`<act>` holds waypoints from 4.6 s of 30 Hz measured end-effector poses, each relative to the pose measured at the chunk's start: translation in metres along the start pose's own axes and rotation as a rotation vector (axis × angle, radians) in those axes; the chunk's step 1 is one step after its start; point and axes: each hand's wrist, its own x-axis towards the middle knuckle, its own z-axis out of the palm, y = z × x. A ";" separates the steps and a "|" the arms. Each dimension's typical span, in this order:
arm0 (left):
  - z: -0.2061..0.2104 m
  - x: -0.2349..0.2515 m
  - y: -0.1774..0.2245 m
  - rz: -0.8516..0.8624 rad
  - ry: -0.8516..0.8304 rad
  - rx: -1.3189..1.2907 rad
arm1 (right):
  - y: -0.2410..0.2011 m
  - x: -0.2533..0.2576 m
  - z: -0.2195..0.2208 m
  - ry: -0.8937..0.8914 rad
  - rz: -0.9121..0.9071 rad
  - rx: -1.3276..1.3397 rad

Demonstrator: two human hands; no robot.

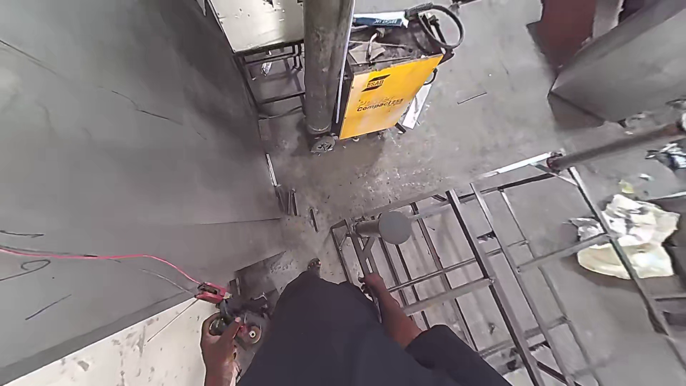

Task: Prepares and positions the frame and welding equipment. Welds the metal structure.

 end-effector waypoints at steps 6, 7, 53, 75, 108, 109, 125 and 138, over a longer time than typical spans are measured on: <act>-0.002 0.023 0.022 0.000 0.097 -0.065 | -0.122 -0.146 -0.044 -0.113 -0.243 -0.877; 0.001 0.024 0.027 -0.013 0.119 -0.084 | -0.166 -0.191 -0.045 -0.118 -0.328 -0.883; 0.573 0.021 0.367 0.069 2.064 -1.811 | -0.624 -0.214 -0.023 -1.754 -0.773 -2.109; 0.736 -0.018 0.412 1.117 1.980 -1.465 | -0.563 -0.238 -0.189 -2.090 -0.810 -2.149; 0.965 -0.191 0.390 0.414 2.131 -1.366 | -0.383 -0.127 -0.434 -1.722 -0.002 -2.758; 0.973 -0.196 0.389 0.430 2.138 -1.473 | -0.383 -0.124 -0.441 -1.717 -0.017 -2.708; 1.075 -0.220 0.393 0.999 2.427 -1.684 | -0.387 -0.138 -0.423 -1.839 -0.250 -2.308; 1.087 -0.212 0.393 1.430 2.343 -1.409 | -0.368 -0.137 -0.434 -1.863 -0.207 -2.394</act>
